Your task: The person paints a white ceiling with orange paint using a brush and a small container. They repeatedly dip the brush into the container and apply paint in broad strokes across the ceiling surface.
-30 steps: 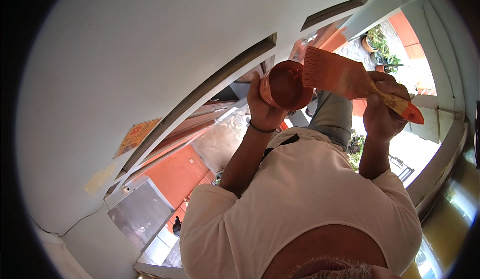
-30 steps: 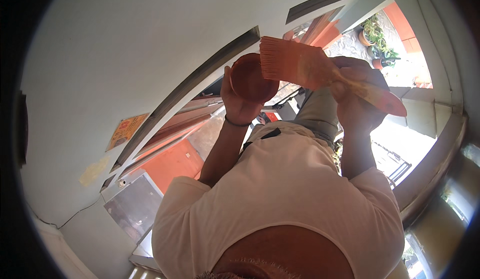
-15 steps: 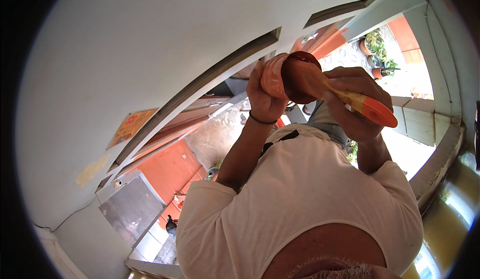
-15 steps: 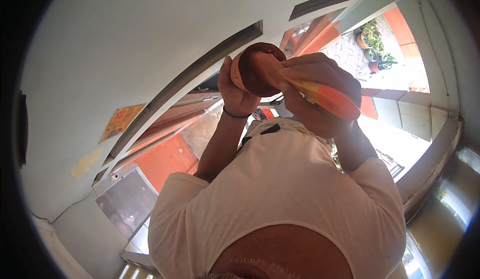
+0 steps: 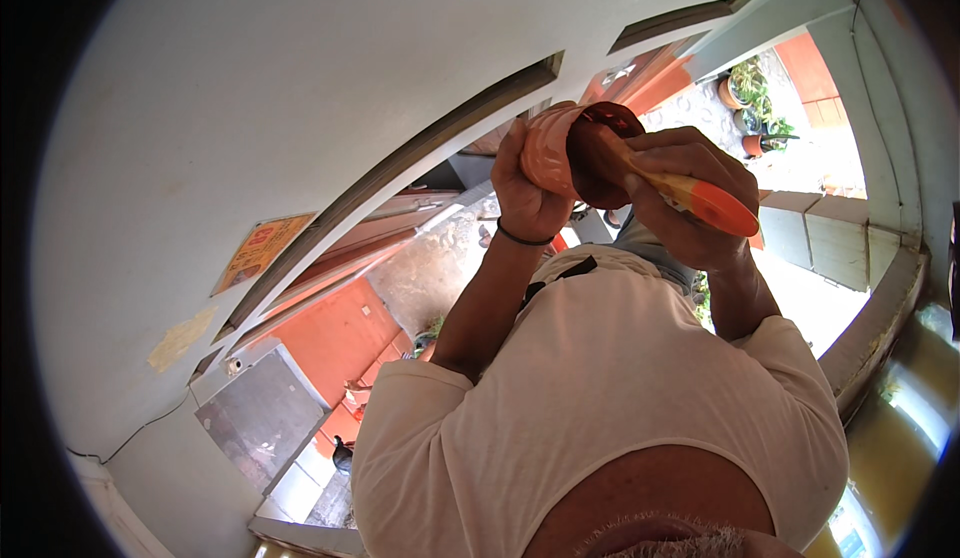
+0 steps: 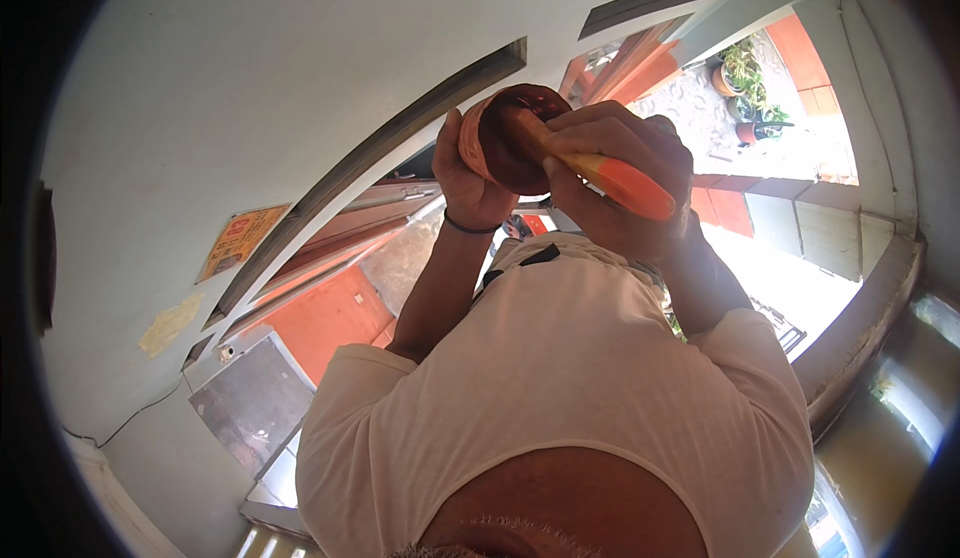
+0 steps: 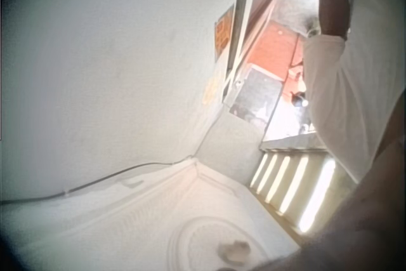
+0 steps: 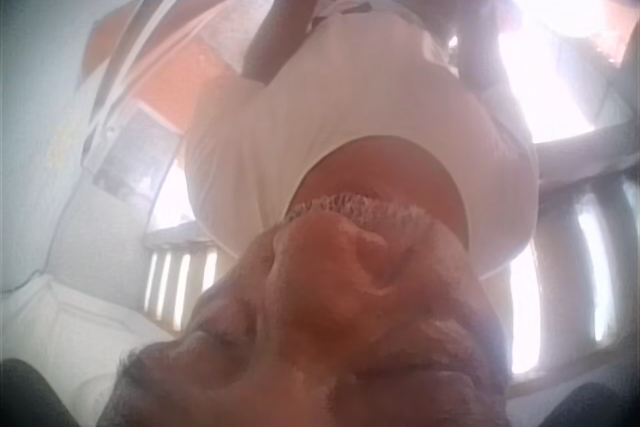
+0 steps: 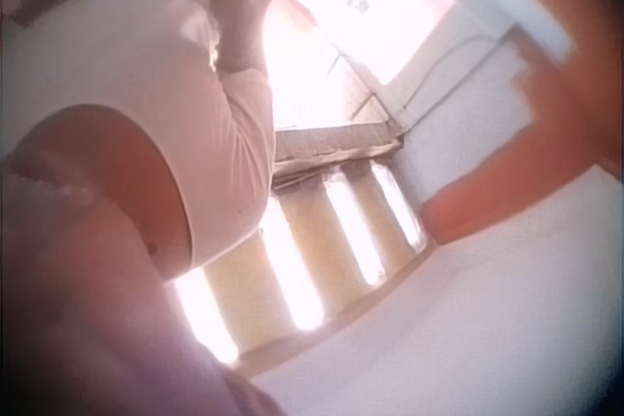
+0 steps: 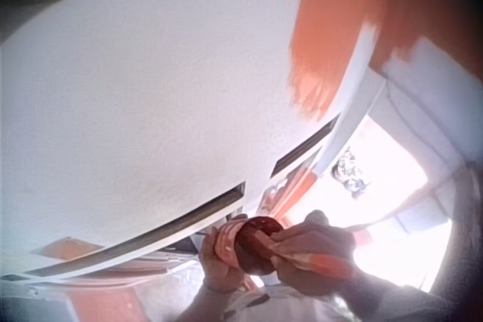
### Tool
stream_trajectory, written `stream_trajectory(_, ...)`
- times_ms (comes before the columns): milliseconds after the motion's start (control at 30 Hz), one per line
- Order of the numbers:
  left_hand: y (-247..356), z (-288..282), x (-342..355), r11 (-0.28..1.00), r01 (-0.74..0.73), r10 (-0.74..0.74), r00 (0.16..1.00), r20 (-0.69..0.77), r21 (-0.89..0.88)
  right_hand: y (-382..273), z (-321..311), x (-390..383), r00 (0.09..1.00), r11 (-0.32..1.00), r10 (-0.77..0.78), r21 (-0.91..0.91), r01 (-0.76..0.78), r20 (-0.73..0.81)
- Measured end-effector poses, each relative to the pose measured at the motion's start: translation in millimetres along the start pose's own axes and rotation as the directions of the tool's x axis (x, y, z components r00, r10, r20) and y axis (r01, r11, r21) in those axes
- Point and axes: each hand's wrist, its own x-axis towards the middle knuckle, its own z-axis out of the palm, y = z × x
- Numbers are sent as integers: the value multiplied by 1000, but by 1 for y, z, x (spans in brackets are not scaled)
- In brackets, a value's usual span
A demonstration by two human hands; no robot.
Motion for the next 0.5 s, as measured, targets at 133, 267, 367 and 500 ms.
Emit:
stream_trajectory(133,-1,-1,0,1000,-2,2,1000,7,-1,0,-1,2,1000,1000,-10,-9,10,18)
stream_trajectory(267,-1,2,-1,1000,1,-1,1000,17,-13,-5,-7,1,995,995,67,66,-71,68)
stream_trajectory(367,-1,2,-1,1000,-5,5,1000,12,-9,-10,-18,-3,984,979,174,100,-177,43)
stream_trajectory(500,1,-1,-1,999,5,-4,1000,13,-53,-3,-31,-7,971,948,231,239,-209,-69)
